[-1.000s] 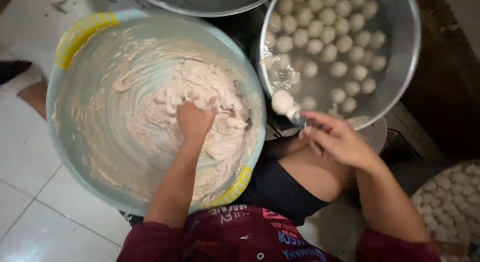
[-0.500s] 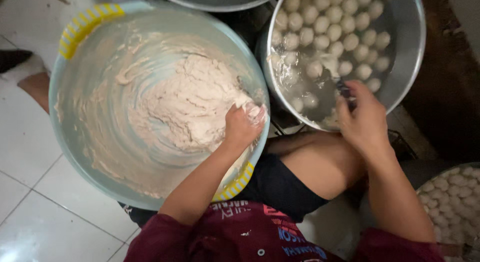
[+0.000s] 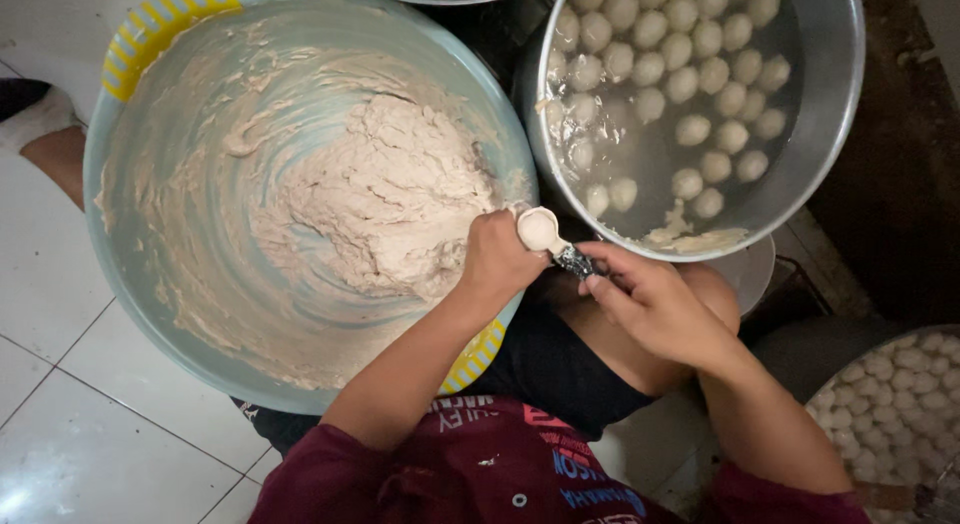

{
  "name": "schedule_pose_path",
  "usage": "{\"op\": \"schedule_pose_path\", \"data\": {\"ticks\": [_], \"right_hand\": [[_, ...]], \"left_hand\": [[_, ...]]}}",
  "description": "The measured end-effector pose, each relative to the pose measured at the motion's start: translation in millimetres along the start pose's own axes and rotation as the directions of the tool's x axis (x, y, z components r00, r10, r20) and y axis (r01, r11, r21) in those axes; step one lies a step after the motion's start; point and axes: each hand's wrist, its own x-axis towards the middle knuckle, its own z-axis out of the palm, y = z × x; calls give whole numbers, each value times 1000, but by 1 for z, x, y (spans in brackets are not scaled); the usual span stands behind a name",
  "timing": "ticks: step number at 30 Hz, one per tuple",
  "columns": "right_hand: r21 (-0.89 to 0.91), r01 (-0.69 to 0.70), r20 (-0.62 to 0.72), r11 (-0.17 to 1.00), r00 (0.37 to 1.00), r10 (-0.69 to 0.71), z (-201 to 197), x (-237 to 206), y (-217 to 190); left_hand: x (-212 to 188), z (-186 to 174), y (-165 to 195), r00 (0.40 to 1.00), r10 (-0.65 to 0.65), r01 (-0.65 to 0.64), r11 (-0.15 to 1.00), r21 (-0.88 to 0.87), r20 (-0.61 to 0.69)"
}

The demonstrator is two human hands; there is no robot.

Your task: The person sits on the floor and uses a scoop to portion dough from a large basin, shaping balls by hand and dropping each ball into a water-filled basin. The water basins gradually fill with finished balls as the scooping and dropping cycle repeats.

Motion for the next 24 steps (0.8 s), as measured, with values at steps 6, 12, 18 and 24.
{"op": "schedule_pose_path", "data": {"ticks": [6,12,18,24], "right_hand": [[25,-224,6,974,975,224,-32,3,7],[-496,-2,-242,868,961,-136,-63,10,10],[-253,-248,-334,935,930,156,-59,10,4],[-315,143,-121,938,975,-189,-11,2,-5]], "left_hand": [[0,-3,-33,995,-26,57,947,317,-101],[-4,1,-42,991,86,-63,975,213,-102],[-4,-7,-5,975,16,-47,989,-139,-221],[3,-5,9,979,85,-116,979,-165,-187]]}}
